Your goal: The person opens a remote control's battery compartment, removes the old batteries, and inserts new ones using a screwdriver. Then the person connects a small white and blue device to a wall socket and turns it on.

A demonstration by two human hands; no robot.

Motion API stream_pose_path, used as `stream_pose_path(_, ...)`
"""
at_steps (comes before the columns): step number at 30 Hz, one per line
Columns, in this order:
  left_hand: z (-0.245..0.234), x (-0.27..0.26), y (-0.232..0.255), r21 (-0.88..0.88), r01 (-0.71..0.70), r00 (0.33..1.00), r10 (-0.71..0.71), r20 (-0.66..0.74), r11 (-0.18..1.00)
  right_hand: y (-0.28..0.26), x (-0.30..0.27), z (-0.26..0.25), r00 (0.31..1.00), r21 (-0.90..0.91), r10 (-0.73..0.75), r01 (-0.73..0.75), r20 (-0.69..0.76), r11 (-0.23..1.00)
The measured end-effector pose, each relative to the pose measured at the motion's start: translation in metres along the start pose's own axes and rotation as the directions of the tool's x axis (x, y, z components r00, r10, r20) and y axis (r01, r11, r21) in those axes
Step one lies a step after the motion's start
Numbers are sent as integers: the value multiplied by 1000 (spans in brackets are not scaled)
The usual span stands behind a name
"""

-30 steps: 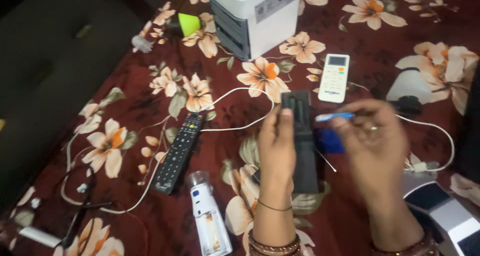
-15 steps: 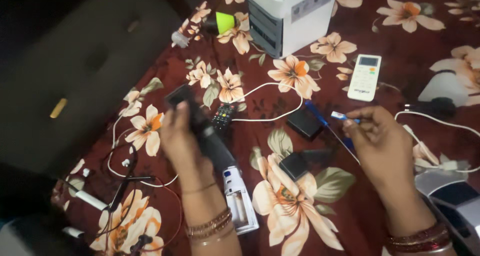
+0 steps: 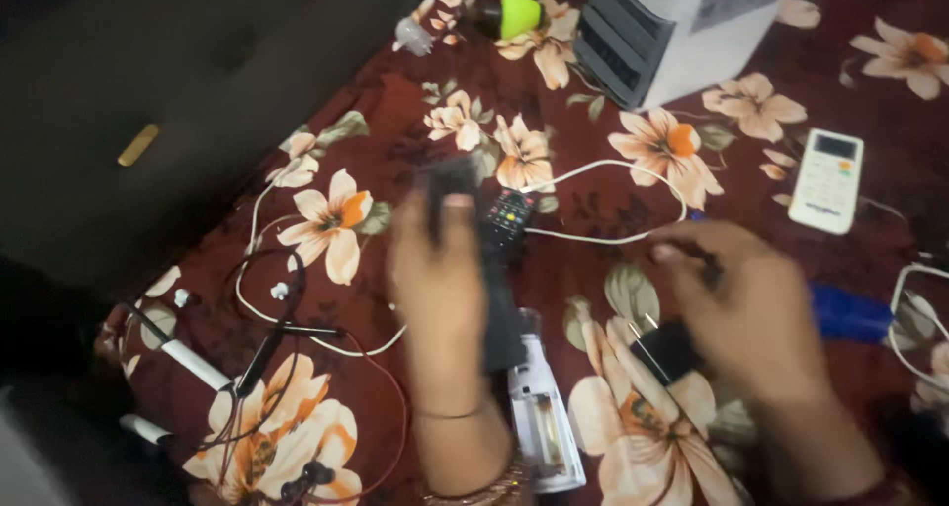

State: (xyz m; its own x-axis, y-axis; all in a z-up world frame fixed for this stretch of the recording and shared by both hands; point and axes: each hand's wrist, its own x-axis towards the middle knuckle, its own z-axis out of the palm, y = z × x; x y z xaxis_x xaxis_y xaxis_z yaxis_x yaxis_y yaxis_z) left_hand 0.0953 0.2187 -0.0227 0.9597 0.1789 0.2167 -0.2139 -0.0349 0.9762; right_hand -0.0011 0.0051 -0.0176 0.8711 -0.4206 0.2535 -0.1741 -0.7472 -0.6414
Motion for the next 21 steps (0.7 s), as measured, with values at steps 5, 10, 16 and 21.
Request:
stream_pose_path(5,65,-22,-1,-10,-52,960,53,274,999,14,5,42,906,604,-80,-210,416,769)
stream_pose_path(10,37,-9,-16,329,-260,927,140,347,908,52,9,41,887,737,10,-389,461,552)
stream_pose_path(16,16,0,-27,840,-171,977,-18,210,514,60,7,52,945,762,35,-284,326,582)
stream_pose_path(21,16,0,-12,700,-91,993,15,114,708,53,9,49,980,738,-15,-141,200,661)
